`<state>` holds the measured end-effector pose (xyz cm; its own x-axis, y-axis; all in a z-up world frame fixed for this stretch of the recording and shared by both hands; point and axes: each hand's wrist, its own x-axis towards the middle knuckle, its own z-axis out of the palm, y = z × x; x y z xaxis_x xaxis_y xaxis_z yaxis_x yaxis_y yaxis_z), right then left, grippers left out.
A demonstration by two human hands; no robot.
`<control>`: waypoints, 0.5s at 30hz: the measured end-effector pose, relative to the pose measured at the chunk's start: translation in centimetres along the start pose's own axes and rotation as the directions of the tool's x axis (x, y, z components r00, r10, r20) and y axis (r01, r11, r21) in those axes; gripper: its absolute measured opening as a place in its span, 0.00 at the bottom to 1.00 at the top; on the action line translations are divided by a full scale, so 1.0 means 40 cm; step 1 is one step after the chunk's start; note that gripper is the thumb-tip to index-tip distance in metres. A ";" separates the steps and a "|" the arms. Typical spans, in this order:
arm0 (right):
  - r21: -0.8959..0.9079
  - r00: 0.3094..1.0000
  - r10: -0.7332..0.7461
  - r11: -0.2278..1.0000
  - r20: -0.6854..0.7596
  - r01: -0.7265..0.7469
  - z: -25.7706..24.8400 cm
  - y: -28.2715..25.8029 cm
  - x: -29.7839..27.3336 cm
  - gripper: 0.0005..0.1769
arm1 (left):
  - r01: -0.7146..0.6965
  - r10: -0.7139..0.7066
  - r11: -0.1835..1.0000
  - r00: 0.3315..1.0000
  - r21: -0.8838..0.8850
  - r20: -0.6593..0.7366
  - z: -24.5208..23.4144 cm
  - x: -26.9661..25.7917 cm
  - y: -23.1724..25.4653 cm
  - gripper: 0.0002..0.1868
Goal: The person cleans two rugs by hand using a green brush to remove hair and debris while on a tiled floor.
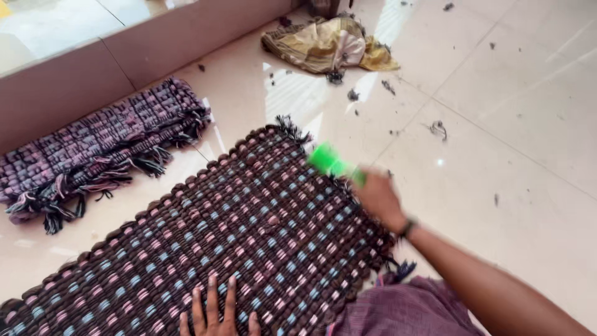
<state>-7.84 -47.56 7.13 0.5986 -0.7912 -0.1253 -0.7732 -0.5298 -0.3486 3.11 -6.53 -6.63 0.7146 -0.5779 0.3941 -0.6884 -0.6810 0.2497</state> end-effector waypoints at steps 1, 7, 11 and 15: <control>0.031 0.999 -0.038 0.999 0.032 0.037 0.012 -0.003 -0.039 0.29 | -0.013 0.012 1.000 1.000 0.019 0.012 0.003 0.006 -0.006 0.42; 0.027 0.989 0.143 0.989 -0.046 -0.142 -0.090 0.059 -0.052 0.29 | -0.004 0.004 1.000 1.000 0.006 0.030 -0.030 0.006 0.005 0.41; 0.073 0.998 -0.065 0.995 -0.025 0.066 -0.019 0.079 -0.134 0.25 | -0.109 -0.244 0.866 0.761 0.488 0.602 -0.043 0.044 0.019 0.44; -0.051 0.977 -0.157 0.987 -0.142 0.151 -0.016 0.155 -0.150 0.24 | -0.033 0.033 0.999 0.999 -0.004 -0.005 -0.034 0.012 0.007 0.40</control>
<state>-16.37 -46.28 6.30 0.6767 -0.7335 0.0640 -0.6836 -0.6582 -0.3155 3.08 -6.40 -5.15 0.6906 -0.5983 0.4064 -0.7125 -0.6592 0.2404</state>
